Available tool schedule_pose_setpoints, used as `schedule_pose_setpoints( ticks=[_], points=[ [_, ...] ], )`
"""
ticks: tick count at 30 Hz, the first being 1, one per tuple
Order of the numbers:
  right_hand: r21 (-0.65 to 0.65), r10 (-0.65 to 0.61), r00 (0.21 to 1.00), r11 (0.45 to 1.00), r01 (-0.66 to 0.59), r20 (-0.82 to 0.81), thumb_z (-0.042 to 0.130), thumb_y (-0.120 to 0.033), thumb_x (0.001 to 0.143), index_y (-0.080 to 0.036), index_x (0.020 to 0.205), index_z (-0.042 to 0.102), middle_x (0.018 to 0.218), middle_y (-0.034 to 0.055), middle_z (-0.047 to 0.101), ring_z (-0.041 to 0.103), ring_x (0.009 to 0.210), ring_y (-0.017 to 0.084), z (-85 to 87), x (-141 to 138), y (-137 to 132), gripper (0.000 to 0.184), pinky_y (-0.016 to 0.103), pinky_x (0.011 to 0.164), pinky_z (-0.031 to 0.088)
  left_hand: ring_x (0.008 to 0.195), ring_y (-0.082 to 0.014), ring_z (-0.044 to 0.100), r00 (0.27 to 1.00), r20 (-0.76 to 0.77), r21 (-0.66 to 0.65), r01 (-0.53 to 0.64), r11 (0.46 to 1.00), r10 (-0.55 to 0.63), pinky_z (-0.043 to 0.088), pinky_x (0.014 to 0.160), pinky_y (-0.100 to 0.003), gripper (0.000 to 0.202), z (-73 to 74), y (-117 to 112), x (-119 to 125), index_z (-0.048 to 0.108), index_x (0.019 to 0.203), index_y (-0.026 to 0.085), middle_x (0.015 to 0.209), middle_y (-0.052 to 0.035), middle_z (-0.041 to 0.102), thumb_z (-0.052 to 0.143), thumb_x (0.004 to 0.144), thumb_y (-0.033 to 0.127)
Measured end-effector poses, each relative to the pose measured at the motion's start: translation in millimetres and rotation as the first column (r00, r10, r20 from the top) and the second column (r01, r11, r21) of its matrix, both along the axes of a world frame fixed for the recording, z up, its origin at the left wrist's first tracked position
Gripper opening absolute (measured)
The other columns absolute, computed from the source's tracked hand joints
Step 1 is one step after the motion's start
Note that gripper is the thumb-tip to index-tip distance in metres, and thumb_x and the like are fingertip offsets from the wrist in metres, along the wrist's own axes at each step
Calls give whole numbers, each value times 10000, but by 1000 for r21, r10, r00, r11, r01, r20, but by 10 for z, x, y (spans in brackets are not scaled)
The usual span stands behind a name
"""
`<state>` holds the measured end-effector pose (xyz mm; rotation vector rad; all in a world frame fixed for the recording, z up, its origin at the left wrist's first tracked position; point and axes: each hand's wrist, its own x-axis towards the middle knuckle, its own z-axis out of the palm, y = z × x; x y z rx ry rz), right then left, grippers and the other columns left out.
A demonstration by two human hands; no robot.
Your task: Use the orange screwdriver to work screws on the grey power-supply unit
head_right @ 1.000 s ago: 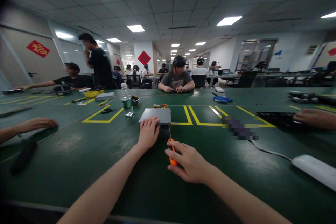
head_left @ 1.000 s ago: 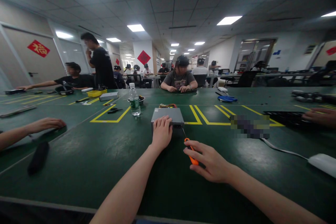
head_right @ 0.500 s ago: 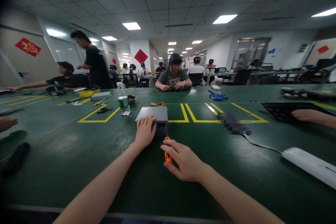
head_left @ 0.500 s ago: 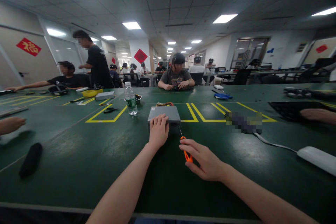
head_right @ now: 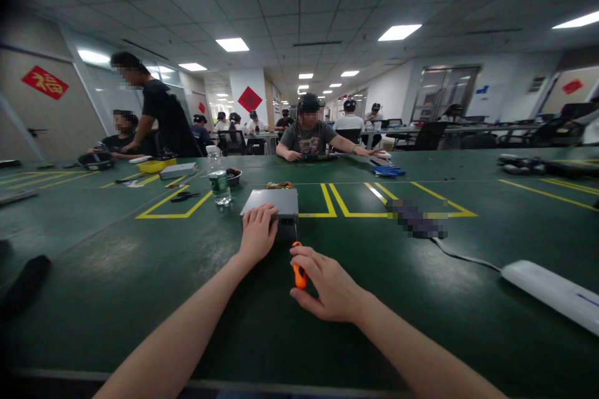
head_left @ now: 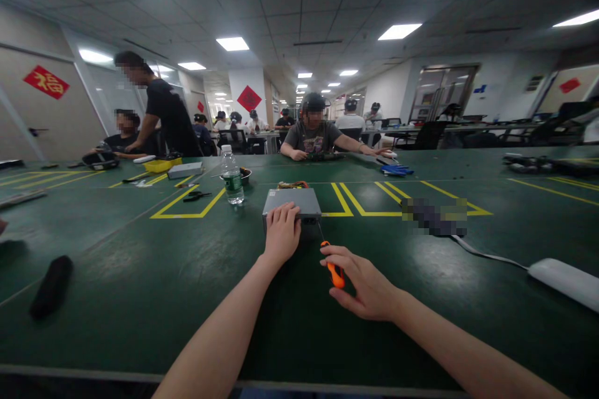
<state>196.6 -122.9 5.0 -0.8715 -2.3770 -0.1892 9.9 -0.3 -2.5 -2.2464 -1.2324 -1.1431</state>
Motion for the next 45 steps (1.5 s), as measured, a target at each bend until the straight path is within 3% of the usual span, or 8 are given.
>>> schedule_pose_setpoints(
  ticks=[3, 7, 11, 17, 25, 32, 40, 45],
  points=[
    [84, -21, 997, 996, 15, 71, 442, -318, 884, -155, 1200, 422, 1202, 171, 515, 554, 1055, 242, 23, -29, -7, 356, 371, 811, 495, 1172, -215, 444, 1000, -5, 4, -5, 1000, 5, 288, 1016, -413, 265, -2, 4, -5, 509, 1109, 215, 1236, -69, 541, 445, 852, 209],
    [173, -33, 999, 984, 32, 4, 488, -396, 865, -154, 1092, 467, 1112, 171, 587, 620, 921, 232, 11, -85, 26, 333, 359, 732, 520, 1179, -217, 440, 1000, -8, -6, -5, 1000, 5, 285, 1019, -421, 273, -11, 13, -10, 505, 1119, 218, 1250, -68, 533, 443, 853, 214],
    [115, -42, 998, 992, 46, -36, 510, -444, 842, -166, 1016, 458, 1109, 172, 588, 620, 935, 241, -8, -83, 23, 332, 374, 747, 523, 1182, -219, 438, 1000, -4, -10, -4, 1000, 4, 283, 1018, -425, 271, -11, 13, -11, 509, 1115, 219, 1252, -72, 531, 440, 853, 215],
    [101, -43, 991, 994, 30, 127, 467, -326, 866, -151, 1204, 425, 1210, 176, 515, 585, 993, 241, 41, -103, -36, 383, 365, 773, 511, 1175, -217, 441, 1000, 0, -12, 3, 1000, -3, 283, 1017, -420, 274, 2, 3, -13, 506, 1118, 216, 1245, -70, 535, 439, 852, 216],
    [129, -49, 999, 991, 48, 8, 499, -441, 851, -161, 980, 470, 1098, 162, 593, 629, 872, 221, -33, -138, 14, 310, 359, 718, 529, 1177, -219, 439, 1000, 6, -16, 0, 1000, 0, 291, 1010, -427, 269, -9, 11, -9, 510, 1112, 223, 1250, -69, 531, 437, 853, 215],
    [101, -31, 987, 995, 15, 158, 444, -330, 878, -160, 1211, 440, 1192, 162, 529, 558, 1048, 242, 41, -134, -33, 373, 375, 820, 491, 1181, -214, 435, 1000, 12, -13, 0, 1000, 0, 288, 1012, -418, 267, -9, 8, -3, 506, 1114, 219, 1249, -68, 531, 431, 857, 214],
    [149, -64, 997, 987, 58, 36, 512, -414, 838, -156, 938, 495, 1076, 162, 601, 632, 821, 216, -29, -149, 9, 277, 348, 684, 525, 1179, -212, 435, 1000, 3, -14, 0, 1000, 0, 283, 1013, -412, 265, -6, 1, -11, 500, 1112, 216, 1249, -67, 529, 434, 855, 210],
    [77, -56, 991, 996, 47, 118, 497, -386, 839, -138, 1138, 465, 1153, 166, 550, 593, 956, 242, 18, -121, -28, 390, 371, 764, 510, 1186, -210, 429, 1000, 1, -13, -1, 1000, 1, 277, 1017, -409, 261, -4, -2, -12, 501, 1111, 216, 1255, -66, 526, 430, 860, 216]
  ],
)
